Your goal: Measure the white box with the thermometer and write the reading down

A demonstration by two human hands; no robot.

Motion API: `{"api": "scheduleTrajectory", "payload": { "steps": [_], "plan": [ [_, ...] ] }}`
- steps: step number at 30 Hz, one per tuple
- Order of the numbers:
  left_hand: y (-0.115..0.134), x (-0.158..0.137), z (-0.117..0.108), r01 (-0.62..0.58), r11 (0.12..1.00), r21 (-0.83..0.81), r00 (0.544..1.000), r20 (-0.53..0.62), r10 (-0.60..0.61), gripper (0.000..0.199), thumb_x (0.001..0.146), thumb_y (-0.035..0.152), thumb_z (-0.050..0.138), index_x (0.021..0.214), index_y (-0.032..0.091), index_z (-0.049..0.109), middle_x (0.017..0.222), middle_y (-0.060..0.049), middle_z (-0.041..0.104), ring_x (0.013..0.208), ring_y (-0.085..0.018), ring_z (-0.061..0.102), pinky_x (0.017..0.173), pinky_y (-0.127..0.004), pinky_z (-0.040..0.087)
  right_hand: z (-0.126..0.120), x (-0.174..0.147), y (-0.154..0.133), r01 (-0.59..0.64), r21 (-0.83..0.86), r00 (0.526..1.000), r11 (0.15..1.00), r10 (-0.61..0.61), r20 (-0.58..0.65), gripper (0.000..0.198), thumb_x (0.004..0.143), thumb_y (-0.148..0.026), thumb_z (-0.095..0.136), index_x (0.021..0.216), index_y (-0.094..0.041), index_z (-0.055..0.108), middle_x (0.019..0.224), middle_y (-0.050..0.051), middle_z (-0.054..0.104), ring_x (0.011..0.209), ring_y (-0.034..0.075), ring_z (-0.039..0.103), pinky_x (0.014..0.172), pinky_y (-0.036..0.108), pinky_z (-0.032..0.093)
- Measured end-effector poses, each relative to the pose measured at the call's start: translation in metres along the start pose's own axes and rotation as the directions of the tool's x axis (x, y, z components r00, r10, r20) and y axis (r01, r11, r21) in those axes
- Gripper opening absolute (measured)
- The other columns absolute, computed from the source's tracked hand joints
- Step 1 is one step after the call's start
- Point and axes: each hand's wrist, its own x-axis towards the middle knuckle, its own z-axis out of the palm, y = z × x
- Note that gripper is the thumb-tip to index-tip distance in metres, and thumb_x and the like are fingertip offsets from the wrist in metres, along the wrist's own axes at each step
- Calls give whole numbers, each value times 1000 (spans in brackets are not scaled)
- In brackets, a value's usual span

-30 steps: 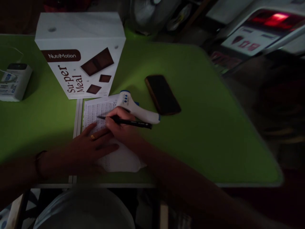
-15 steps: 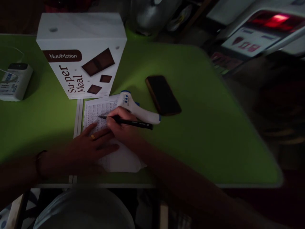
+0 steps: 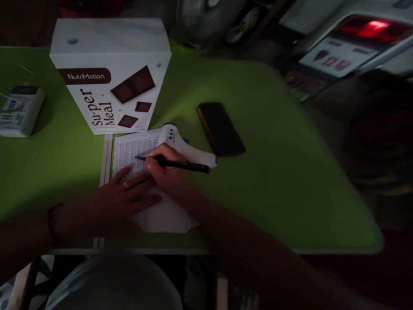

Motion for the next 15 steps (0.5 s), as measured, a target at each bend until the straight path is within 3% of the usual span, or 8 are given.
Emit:
{"api": "scheduleTrajectory", "payload": {
  "steps": [11, 15],
  "plan": [
    [0, 0, 1, -7, 1000, 13, 1000, 9, 7, 79, 85, 60, 77, 147, 20, 51, 158, -18, 41, 150, -37, 30, 124, -65, 19, 1, 0, 1, 4, 7, 999, 1000, -4, -34, 8, 77, -29, 57, 70, -24, 56, 61, -1, 62, 59, 17, 57, 57, 31, 47],
    [0, 1, 0, -2, 1000, 8, 1000, 19, 2, 77, 86, 60, 76, 147, 19, 51, 158, -17, 41, 150, -37, 30, 123, -65, 20, 0, -1, 1, -21, -17, 1000, 1000, 21, 18, 11, 79, -29, 58, 70, -25, 54, 61, -1, 60, 59, 17, 57, 57, 32, 47]
  ]
}}
